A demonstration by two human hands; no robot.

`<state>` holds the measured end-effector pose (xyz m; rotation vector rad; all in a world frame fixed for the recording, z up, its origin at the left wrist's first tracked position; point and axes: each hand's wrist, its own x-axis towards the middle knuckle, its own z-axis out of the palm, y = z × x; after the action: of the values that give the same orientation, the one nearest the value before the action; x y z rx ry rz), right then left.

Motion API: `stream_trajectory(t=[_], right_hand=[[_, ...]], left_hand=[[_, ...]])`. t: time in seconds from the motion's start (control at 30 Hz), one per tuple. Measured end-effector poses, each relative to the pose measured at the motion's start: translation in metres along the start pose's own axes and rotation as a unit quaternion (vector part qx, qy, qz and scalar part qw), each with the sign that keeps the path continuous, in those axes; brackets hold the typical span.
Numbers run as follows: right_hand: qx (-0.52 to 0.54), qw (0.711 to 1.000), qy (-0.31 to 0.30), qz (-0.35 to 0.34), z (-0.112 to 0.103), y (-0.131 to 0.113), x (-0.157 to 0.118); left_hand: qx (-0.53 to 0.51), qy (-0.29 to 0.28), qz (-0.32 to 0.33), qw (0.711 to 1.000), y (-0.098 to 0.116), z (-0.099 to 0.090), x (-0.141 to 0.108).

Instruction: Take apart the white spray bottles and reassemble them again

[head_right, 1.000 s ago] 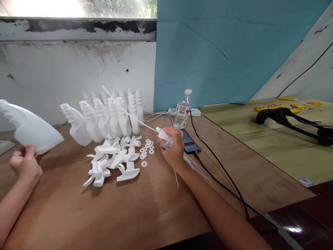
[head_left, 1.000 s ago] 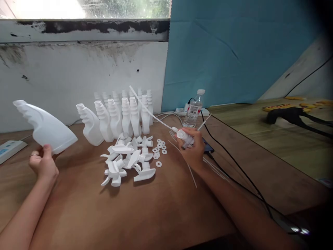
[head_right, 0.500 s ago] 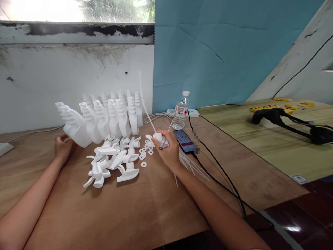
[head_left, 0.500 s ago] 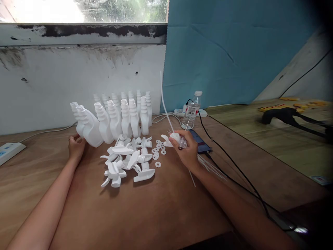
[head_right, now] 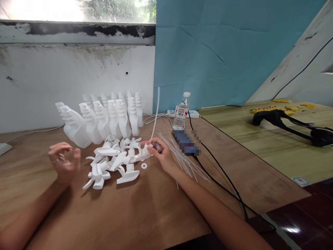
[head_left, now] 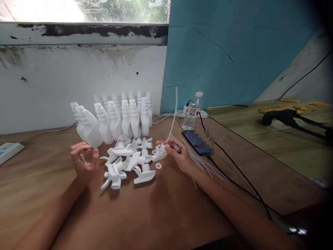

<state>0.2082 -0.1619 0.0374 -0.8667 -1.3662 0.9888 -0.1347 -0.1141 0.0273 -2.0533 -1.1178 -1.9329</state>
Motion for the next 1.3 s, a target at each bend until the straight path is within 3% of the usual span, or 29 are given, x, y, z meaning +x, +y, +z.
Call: stream_trajectory(t=[0.07,0.13,0.2,0.27,0.33,0.4,0.47,0.6,0.73,0.8,0.9,0.93,1.0,1.1,1.3], right_hand=[[0.017,0.999,-0.042,0.02,0.005,-0.003,-0.004],[0.028,0.996,-0.07,0.039,0.01,-0.006,-0.008],[0.051,0.994,-0.084,0.054,0.016,-0.007,-0.013],[0.093,0.988,-0.098,0.068,0.024,-0.006,-0.019],[0.124,0.983,-0.117,0.072,0.033,-0.004,-0.025],[0.121,0.981,-0.142,0.062,0.042,-0.005,-0.032],[0.086,0.981,-0.168,0.035,0.048,-0.007,-0.037],[-0.068,0.982,-0.17,-0.053,0.048,-0.011,-0.041],[-0.243,0.951,-0.119,-0.146,0.041,-0.007,-0.036],[-0.26,0.956,-0.053,-0.128,0.037,-0.005,-0.032],[-0.23,0.972,0.037,-0.038,0.031,-0.007,-0.028],[-0.222,0.974,0.033,-0.02,0.031,-0.008,-0.029],[-0.215,0.976,-0.033,-0.02,0.032,-0.01,-0.032],[-0.191,0.973,-0.121,-0.033,0.038,-0.015,-0.04],[-0.188,0.957,-0.211,-0.07,0.05,-0.023,-0.053]], left_hand=[[-0.132,-0.082,0.002,0.988,0.049,0.009,-0.022],[-0.255,-0.172,-0.078,0.948,0.094,0.016,-0.044],[-0.317,-0.227,-0.205,0.898,0.124,0.02,-0.06],[-0.354,-0.268,-0.324,0.835,0.139,0.023,-0.071],[-0.399,-0.322,-0.409,0.755,0.142,0.027,-0.077],[-0.441,-0.369,-0.457,0.678,0.139,0.03,-0.078],[-0.458,-0.386,-0.482,0.64,0.137,0.033,-0.076],[-0.452,-0.396,-0.5,0.623,0.136,0.033,-0.069],[-0.448,-0.432,-0.519,0.586,0.136,0.029,-0.071],[-0.447,-0.438,-0.522,0.58,0.138,0.026,-0.075],[-0.457,-0.418,-0.502,0.603,0.141,0.026,-0.083],[-0.46,-0.405,-0.498,0.613,0.142,0.027,-0.086],[-0.465,-0.377,-0.5,0.626,0.142,0.028,-0.088],[-0.472,-0.355,-0.511,0.625,0.141,0.029,-0.085],[-0.507,-0.41,-0.507,0.564,0.144,0.024,-0.067]])
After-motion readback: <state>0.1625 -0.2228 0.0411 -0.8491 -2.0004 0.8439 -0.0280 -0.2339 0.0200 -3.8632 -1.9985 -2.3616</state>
